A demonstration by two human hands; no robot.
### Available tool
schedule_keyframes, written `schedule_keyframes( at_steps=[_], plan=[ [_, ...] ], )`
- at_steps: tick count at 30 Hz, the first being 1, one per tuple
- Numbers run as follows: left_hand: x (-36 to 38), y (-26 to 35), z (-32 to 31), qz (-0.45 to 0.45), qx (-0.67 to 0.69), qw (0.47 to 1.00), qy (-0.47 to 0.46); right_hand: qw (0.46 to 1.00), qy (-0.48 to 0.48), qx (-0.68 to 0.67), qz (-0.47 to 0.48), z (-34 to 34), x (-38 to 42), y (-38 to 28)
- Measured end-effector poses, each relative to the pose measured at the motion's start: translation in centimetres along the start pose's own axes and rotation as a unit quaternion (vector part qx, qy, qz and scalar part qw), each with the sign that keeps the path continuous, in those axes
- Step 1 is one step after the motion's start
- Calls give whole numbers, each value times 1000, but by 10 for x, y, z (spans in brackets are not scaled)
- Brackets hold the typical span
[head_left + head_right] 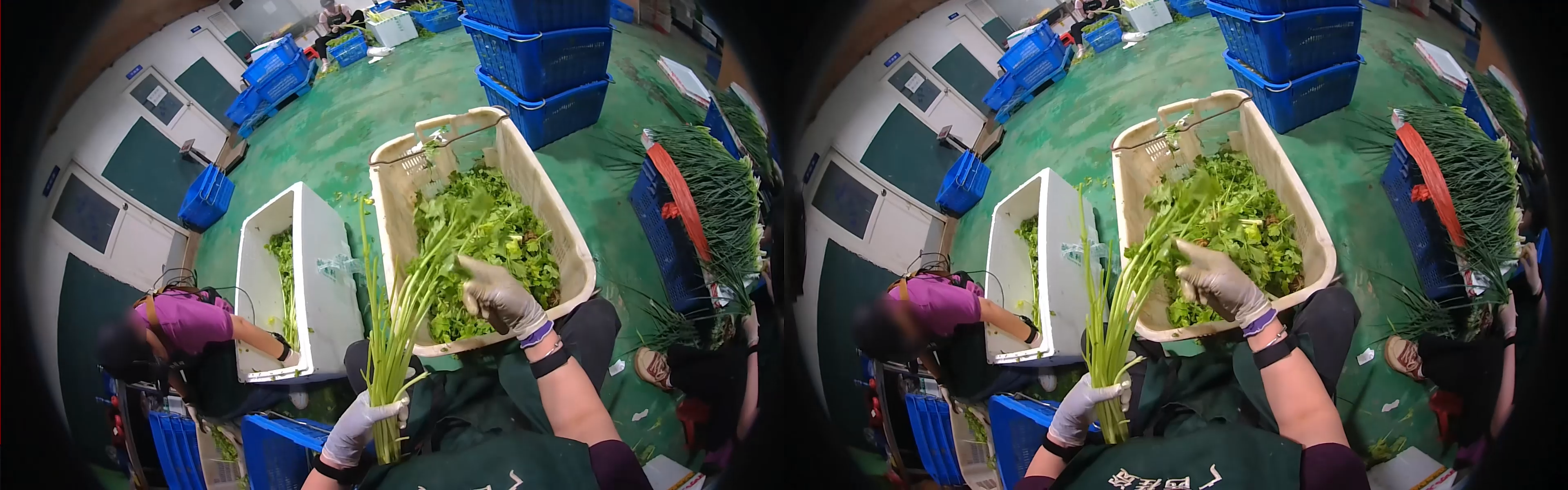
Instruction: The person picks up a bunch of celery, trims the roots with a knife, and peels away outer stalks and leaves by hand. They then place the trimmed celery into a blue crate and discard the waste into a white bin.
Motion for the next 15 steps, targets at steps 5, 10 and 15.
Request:
schedule_keyframes(
  at_steps=[5,10,15],
  plan=[
    [-11,-11,21,15,-25,999,-13,997,-13,42,60,-9,-2,-10],
    [-8,5,-2,18,4,1000,-17,994,2,4,107,-12,-12,-21],
    [-8,8,-5,23,-6,999,-32,996,-34,32,-74,-13,-8,-8]
  ],
)
Point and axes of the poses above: each hand's wrist, its own x-axis away from the middle knuckle, its own z-axis out of the back of the hand, y = z × x, the point moved 3 cm from there along -x, towards the middle knuckle
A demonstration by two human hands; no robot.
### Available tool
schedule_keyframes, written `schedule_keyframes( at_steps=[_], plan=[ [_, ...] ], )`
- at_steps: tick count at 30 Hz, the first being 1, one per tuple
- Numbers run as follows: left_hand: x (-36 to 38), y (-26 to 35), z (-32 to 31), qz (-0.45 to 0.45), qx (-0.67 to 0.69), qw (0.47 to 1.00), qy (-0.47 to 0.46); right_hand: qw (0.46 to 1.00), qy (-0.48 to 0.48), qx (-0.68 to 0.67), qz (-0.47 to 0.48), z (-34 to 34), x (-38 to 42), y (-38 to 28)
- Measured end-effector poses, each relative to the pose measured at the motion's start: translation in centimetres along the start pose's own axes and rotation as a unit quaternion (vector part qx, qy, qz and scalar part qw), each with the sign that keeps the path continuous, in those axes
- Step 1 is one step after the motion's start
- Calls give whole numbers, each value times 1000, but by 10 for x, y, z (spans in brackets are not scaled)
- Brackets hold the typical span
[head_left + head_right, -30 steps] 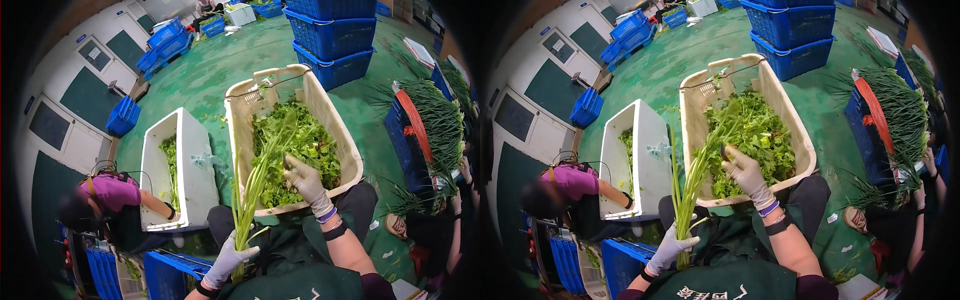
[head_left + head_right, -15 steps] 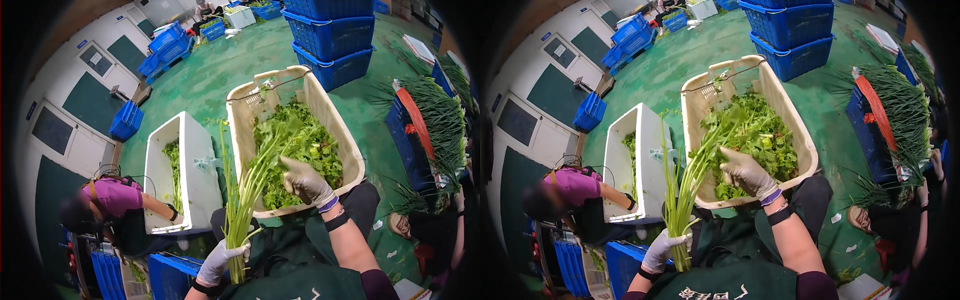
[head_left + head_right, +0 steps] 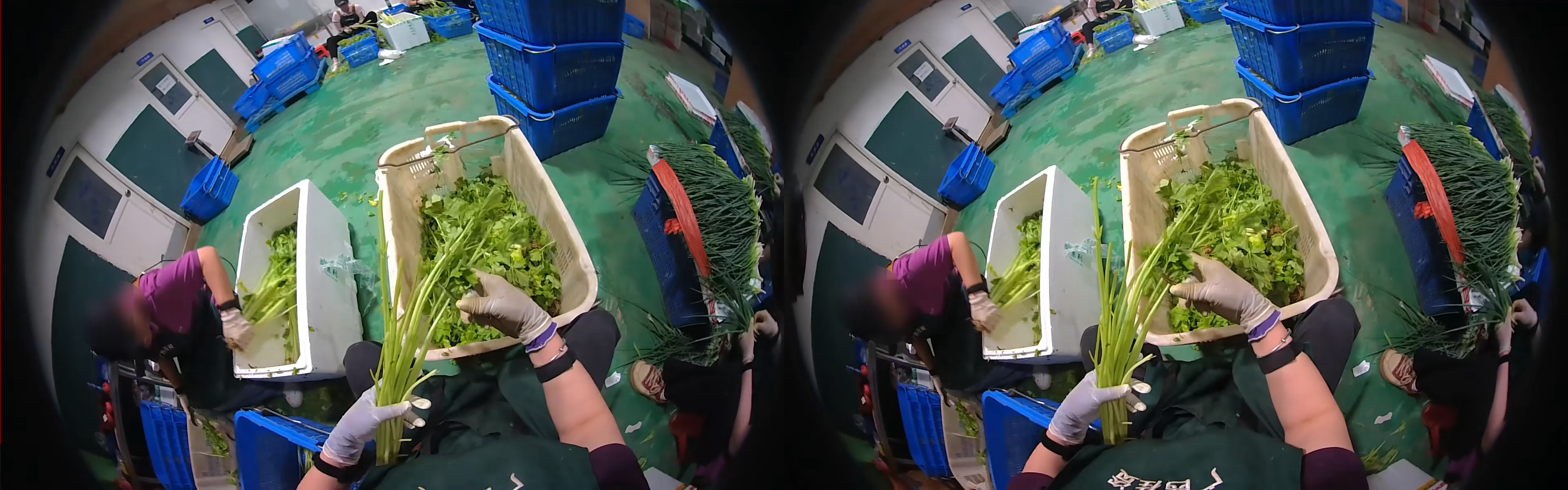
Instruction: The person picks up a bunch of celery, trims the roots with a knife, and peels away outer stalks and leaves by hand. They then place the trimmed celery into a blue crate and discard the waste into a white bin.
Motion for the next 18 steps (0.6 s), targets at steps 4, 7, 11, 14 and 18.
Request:
schedule_keyframes(
  at_steps=[4,7,11,14,18],
  plan=[
    [1,0,0,-2,15,1000,-6,994,68,-70,40,2,6,-4],
    [1,0,3,-1,16,1000,-11,998,5,-47,-33,1,5,-5],
    [2,1,4,-9,19,1000,3,998,-18,-53,-31,6,6,5],
    [1,1,2,-19,15,1000,15,999,31,-12,-33,7,9,5],
    [-4,-2,3,-27,10,999,17,952,135,260,91,29,-13,38]
  ],
)
Point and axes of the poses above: each hand's wrist, its own x-axis away from the middle knuckle, its own z-axis out of the back of the hand, y = z × x, the point moved 3 cm from there along -x, towards the middle knuckle
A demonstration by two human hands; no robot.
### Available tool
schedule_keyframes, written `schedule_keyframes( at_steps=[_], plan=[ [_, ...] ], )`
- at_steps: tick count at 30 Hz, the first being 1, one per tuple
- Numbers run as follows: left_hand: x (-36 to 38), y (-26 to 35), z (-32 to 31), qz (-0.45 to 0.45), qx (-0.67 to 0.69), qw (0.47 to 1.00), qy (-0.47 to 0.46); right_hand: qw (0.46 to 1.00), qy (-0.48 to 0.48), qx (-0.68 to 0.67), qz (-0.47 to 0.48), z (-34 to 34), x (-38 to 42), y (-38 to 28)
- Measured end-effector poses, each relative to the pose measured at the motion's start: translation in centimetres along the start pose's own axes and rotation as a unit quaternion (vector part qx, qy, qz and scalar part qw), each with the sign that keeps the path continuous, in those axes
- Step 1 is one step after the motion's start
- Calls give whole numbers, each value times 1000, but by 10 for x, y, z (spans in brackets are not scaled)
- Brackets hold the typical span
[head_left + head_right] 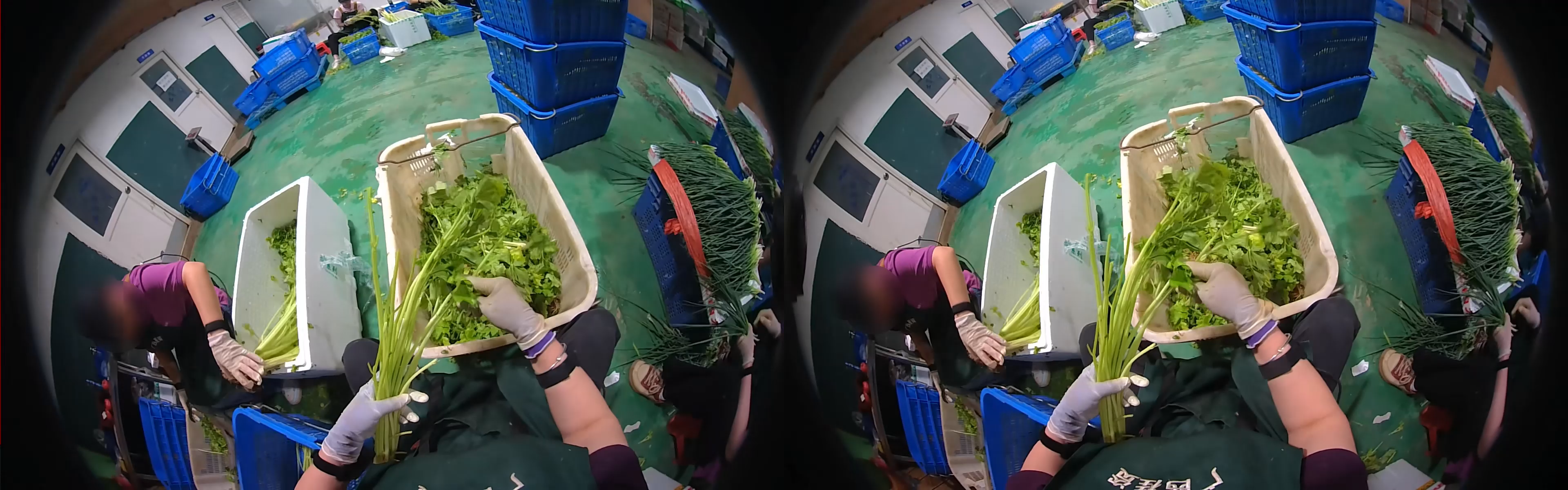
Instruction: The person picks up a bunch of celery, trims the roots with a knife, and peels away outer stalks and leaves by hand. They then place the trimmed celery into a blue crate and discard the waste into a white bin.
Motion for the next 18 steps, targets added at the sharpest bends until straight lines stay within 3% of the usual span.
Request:
schedule_keyframes(
  at_steps=[1,2,5,6,7,9,13,15,16,17,18],
  plan=[
    [-2,0,0,2,-4,1000,4,989,91,64,101,-1,0,-7],
    [-3,1,-1,3,-10,1000,8,996,92,3,-18,6,-2,-2],
    [-1,3,-7,4,-21,1000,9,997,30,69,27,8,-4,-17],
    [1,2,-9,8,-21,1000,9,990,-46,-71,-115,11,-1,-20],
    [1,3,-11,2,-20,1000,17,965,-86,-192,-157,11,0,-36],
    [0,4,-10,-6,-17,1000,25,929,-144,-264,-215,21,5,-52],
    [0,1,-11,-2,-103,994,39,921,-151,-240,-267,27,3,-42],
    [-1,0,-12,-3,-118,992,47,930,-156,-177,-282,29,-4,-27],
    [-1,-1,-10,-6,-129,990,54,939,-180,-74,-283,31,-6,-26],
    [-2,-2,-9,-11,-140,988,61,939,-180,-74,-283,28,-5,-25],
    [-3,-3,-7,-10,-140,988,62,967,-112,163,-162,31,-8,-27]
  ],
)
Point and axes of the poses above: each hand's wrist, its own x-axis away from the middle knuckle, its own z-axis out of the back of the hand, y = z × x, the point moved 3 cm from there along -x, towards the middle knuckle
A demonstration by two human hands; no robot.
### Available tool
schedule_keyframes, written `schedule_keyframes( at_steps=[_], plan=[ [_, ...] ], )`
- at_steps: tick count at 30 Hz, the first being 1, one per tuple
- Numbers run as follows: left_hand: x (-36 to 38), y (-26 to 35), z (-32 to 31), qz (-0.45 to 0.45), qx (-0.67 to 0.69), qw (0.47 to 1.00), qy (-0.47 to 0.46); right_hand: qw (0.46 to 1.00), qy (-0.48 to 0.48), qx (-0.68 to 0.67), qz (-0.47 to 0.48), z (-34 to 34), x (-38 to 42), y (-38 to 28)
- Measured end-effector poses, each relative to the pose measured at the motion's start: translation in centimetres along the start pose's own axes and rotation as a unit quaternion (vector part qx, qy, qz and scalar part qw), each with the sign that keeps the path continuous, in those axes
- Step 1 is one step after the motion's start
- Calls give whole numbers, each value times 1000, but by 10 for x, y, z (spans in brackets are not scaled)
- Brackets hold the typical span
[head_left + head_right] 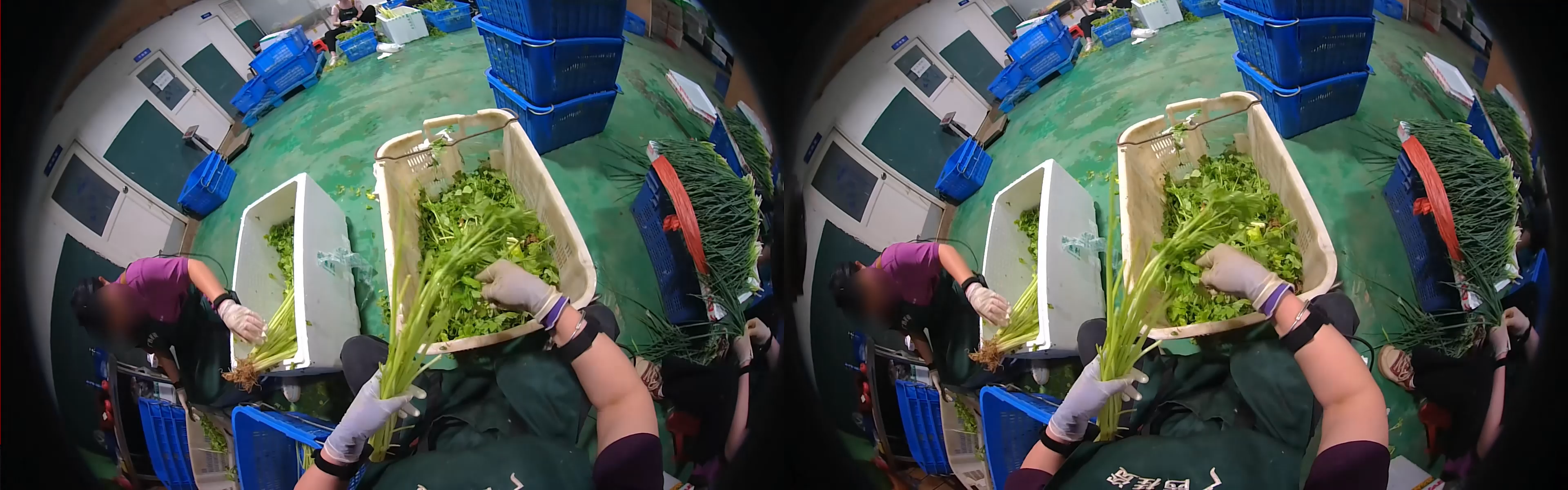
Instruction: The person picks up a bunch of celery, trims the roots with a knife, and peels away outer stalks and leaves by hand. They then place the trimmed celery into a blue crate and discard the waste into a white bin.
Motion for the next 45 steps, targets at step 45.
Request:
schedule_keyframes(
  at_steps=[45],
  plan=[
    [-4,30,35,0,224,973,-53,826,270,-487,86,-82,11,-6]
  ],
)
Point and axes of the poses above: each hand's wrist, its own x-axis away from the middle knuckle, its own z-axis out of the back of the hand, y = z × x, the point moved 3 cm from there along -x, towards the middle knuckle
